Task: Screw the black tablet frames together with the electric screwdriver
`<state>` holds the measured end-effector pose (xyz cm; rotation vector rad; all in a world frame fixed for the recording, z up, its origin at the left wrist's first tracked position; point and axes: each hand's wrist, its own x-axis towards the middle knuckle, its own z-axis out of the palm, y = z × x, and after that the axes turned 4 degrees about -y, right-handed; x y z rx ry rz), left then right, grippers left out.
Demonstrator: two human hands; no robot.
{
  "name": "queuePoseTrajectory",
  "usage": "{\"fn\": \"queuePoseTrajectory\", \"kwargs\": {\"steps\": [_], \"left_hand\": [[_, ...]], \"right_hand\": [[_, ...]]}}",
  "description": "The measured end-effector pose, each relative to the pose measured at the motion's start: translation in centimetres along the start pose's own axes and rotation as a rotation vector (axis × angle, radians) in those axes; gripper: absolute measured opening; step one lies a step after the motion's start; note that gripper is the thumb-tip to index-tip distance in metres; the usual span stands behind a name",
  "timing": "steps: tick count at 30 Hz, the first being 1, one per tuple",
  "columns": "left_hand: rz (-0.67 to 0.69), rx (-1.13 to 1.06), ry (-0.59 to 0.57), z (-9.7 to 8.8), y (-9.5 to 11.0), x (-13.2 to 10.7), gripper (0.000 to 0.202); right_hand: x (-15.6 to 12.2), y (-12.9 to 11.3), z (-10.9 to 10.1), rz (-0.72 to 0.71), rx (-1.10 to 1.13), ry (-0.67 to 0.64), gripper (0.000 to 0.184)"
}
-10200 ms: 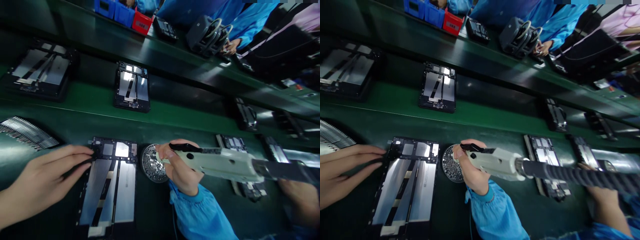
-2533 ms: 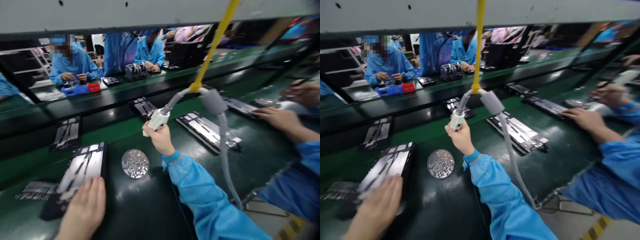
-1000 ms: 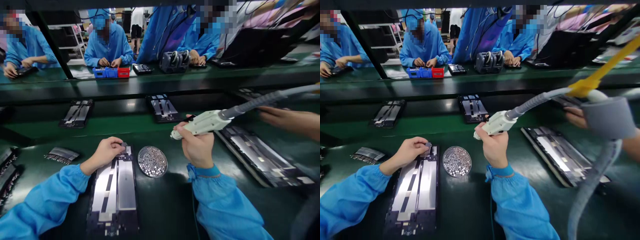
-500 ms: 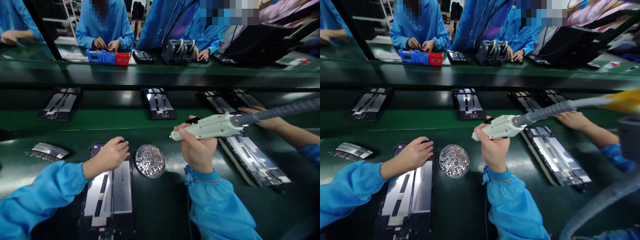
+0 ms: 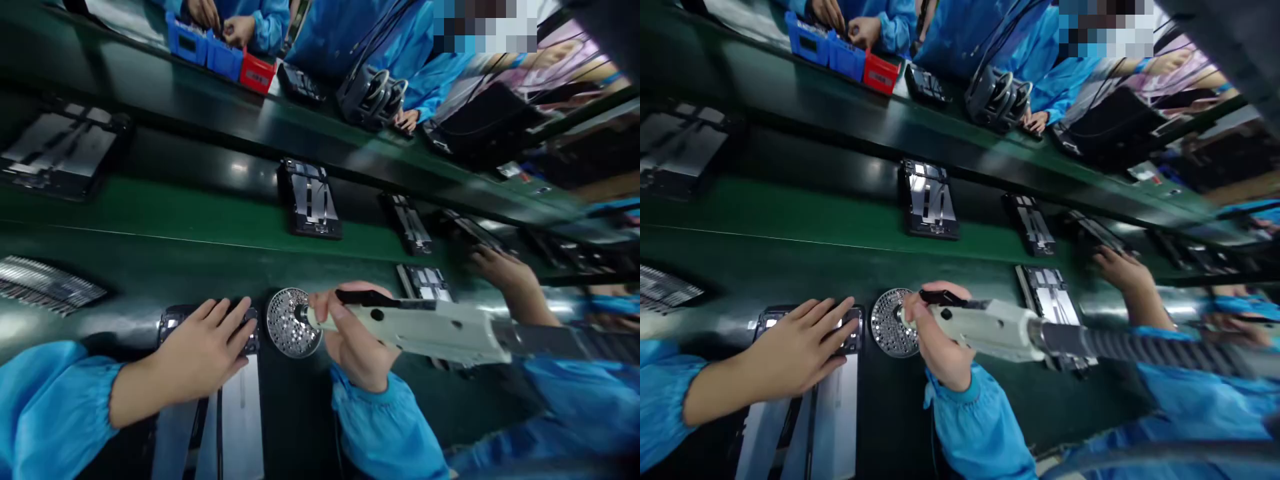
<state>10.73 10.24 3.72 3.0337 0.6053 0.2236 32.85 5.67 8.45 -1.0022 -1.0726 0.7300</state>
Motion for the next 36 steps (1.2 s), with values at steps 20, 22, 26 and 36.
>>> {"fn": "queuePoseTrajectory", "kwargs": {"steps": [20,22,26,36], "left_hand": [[-0.005,-0.098,0.162,0.0,0.5,0.8,0.047],[-0.005,-0.093,0.161,0.1,0.6,0.7,0.045],[-0.002,-0.107,0.141,-0.1,0.5,0.7,0.045],[-0.021,-0.146,0.106,0.0,0.6,0.7,0.047]], "right_hand": [[-1.0,1.3,0.6,0.074,-0.116,-0.076,0.027],[-1.1,1.2,0.5,0.067,-0.119,-0.084,0.030],[-0.7,-0.5,0.7,0.046,-0.112,-0.097,0.028],[0.4,-1.5,4.3,0.123,-0.186,-0.179,0.032]]}}
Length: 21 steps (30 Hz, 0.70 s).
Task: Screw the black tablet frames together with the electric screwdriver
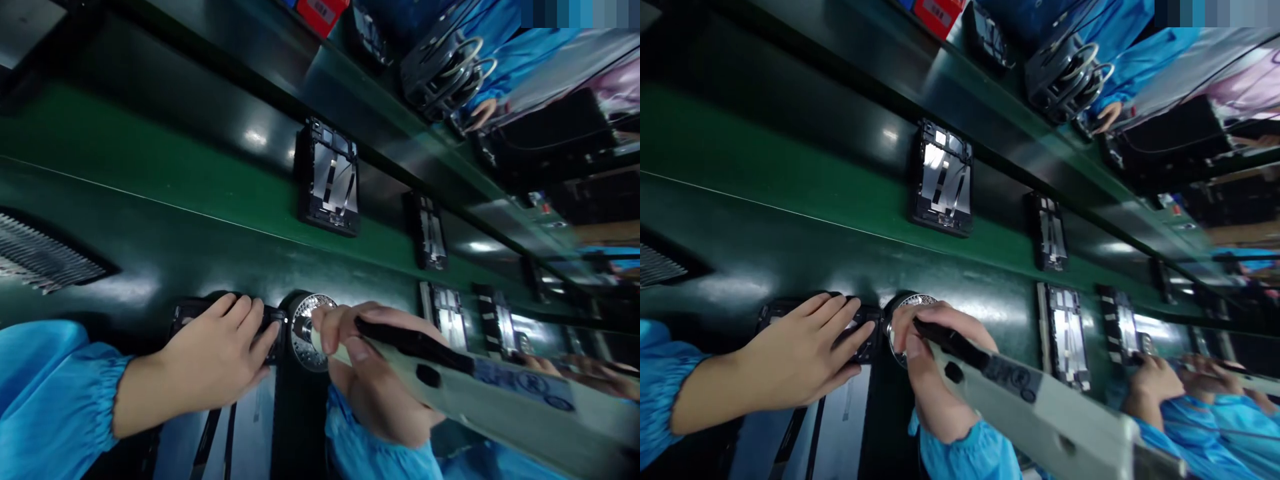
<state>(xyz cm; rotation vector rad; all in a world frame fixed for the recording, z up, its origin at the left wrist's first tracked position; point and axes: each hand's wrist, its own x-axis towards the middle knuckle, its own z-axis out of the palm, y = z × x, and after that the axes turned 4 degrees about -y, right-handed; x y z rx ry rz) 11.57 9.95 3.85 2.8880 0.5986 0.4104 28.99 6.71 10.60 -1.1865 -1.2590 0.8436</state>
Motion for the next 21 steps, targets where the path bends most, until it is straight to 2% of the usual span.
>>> {"fn": "queuePoseTrajectory", "kwargs": {"steps": [4,10,16,21], "left_hand": [[0.004,-0.003,-0.013,0.0,0.0,0.1,0.047],[0.008,-0.024,-0.010,0.0,0.1,0.2,0.046],[0.008,0.003,-0.001,-0.1,0.4,0.2,0.044],[0.003,-0.010,-0.008,-0.1,0.5,0.3,0.043]], "right_hand": [[-0.1,0.2,-0.2,0.000,-0.031,-0.007,0.030],[-0.4,-0.2,-1.1,0.104,-0.037,-0.095,0.036],[-0.5,0.5,-0.7,0.011,-0.004,-0.068,0.028],[-0.4,0.7,-0.5,0.021,0.005,-0.098,0.029]]}}
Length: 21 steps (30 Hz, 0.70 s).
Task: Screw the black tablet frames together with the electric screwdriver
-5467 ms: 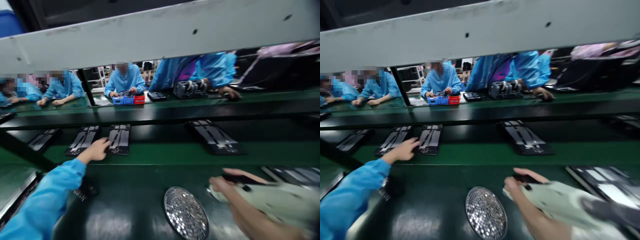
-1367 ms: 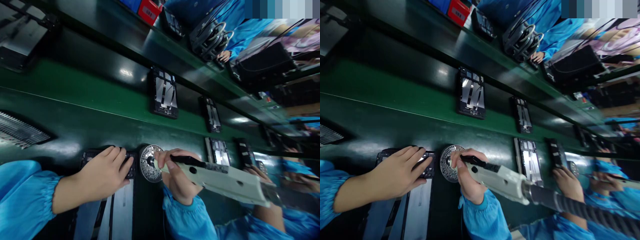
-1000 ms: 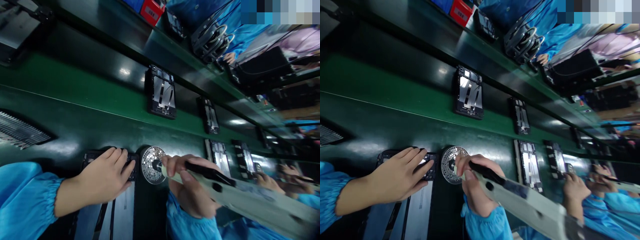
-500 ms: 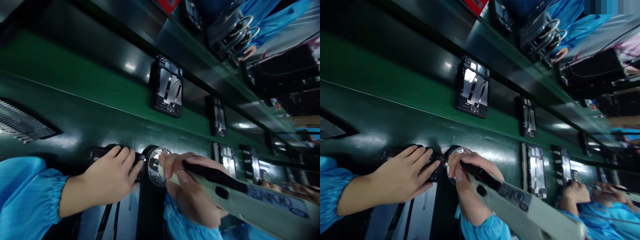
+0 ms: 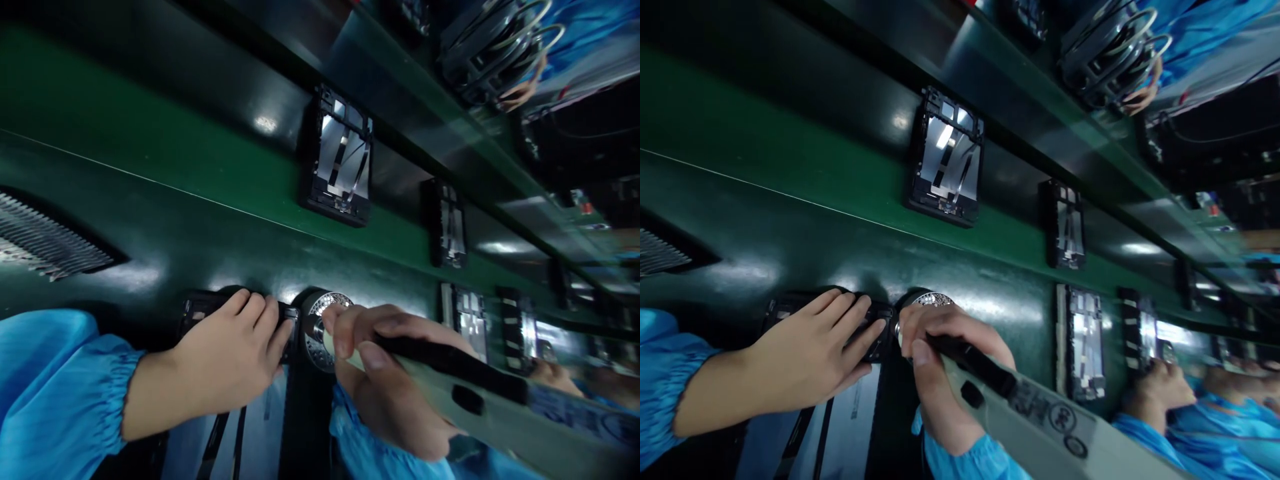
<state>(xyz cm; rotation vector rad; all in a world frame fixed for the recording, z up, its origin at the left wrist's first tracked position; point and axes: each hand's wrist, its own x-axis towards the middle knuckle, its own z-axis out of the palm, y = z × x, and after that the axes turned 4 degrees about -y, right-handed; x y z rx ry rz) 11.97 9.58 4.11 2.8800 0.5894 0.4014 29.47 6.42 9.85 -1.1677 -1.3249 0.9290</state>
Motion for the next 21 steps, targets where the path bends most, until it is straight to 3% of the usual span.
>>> {"fn": "queuePoseTrajectory", "kwargs": {"steps": [6,12,21], "left_hand": [[-0.006,-0.002,0.013,0.0,-0.2,-0.1,0.045],[-0.007,-0.013,0.051,0.2,-0.5,-0.4,0.043],[-0.007,-0.021,0.063,0.3,-0.7,-0.5,0.040]], "right_hand": [[0.0,-0.4,-0.9,-0.007,0.005,0.086,0.030],[1.0,1.5,-3.8,-0.117,0.027,0.341,0.023],[1.3,3.2,-3.5,-0.094,0.020,0.328,0.023]]}}
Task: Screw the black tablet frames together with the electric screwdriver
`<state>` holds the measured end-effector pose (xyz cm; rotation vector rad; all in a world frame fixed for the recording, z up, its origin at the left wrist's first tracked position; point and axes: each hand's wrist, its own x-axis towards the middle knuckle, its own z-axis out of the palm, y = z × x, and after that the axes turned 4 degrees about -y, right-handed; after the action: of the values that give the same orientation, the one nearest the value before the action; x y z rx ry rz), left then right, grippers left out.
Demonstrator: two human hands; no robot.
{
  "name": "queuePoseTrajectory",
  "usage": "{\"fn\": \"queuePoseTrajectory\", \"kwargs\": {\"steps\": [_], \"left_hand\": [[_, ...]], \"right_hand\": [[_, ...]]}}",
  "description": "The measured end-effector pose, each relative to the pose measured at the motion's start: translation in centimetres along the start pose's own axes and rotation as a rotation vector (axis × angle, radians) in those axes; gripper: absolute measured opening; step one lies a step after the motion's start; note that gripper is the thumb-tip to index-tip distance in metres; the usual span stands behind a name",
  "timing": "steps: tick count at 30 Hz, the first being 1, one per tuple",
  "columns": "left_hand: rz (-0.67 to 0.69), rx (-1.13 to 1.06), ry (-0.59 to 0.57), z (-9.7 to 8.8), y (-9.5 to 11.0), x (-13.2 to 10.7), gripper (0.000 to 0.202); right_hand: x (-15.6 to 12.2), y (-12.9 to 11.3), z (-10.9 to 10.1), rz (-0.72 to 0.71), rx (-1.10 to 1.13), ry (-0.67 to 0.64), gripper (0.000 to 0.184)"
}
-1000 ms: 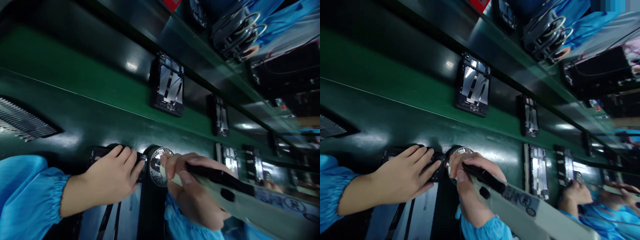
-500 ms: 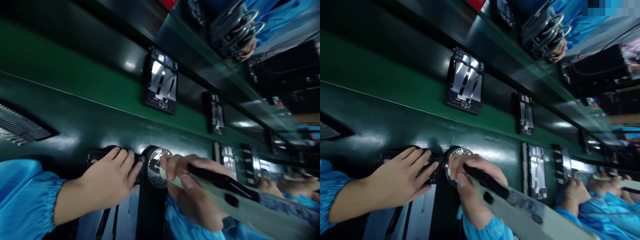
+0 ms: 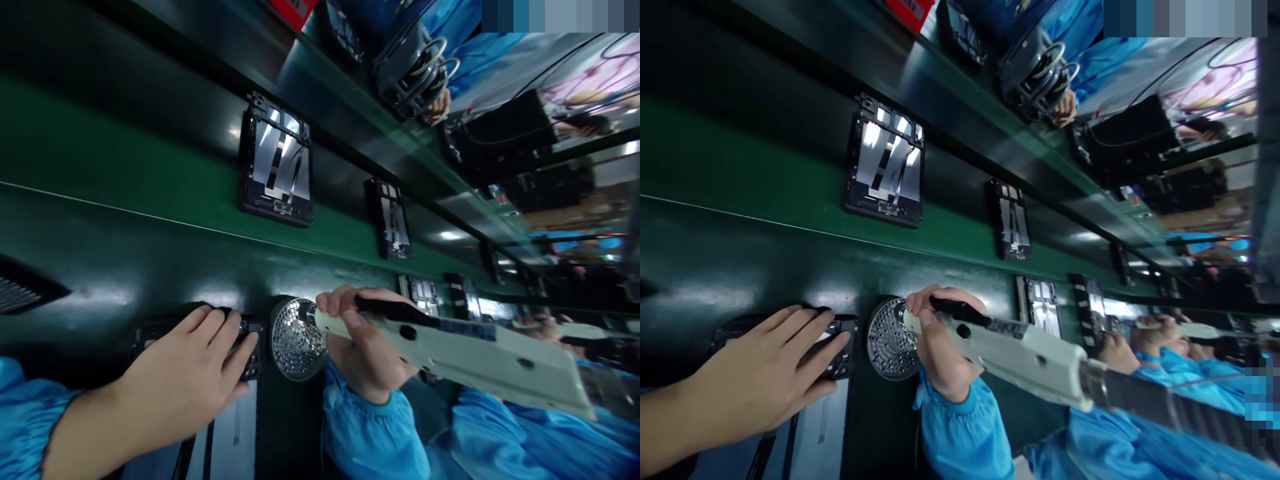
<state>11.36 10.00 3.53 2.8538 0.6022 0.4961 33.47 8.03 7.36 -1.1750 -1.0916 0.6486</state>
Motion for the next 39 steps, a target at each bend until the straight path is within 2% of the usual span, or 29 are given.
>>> {"fn": "queuePoseTrajectory", "kwargs": {"steps": [9,20,25,39], "left_hand": [[-0.009,-0.006,0.007,-0.18,0.09,0.05,0.042],[-0.008,-0.016,0.011,-0.41,0.12,0.22,0.043],[-0.012,-0.016,0.012,-0.38,0.21,0.02,0.043],[0.098,-0.053,0.011,0.07,-0.05,-0.10,0.034]], "right_hand": [[0.20,0.21,0.02,-0.014,0.032,-0.008,0.022],[-0.21,0.65,-0.29,-0.008,0.040,0.048,0.024],[-0.23,0.59,-0.36,-0.022,0.030,0.025,0.025],[-0.23,0.58,-0.34,-0.018,0.043,-0.001,0.024]]}}
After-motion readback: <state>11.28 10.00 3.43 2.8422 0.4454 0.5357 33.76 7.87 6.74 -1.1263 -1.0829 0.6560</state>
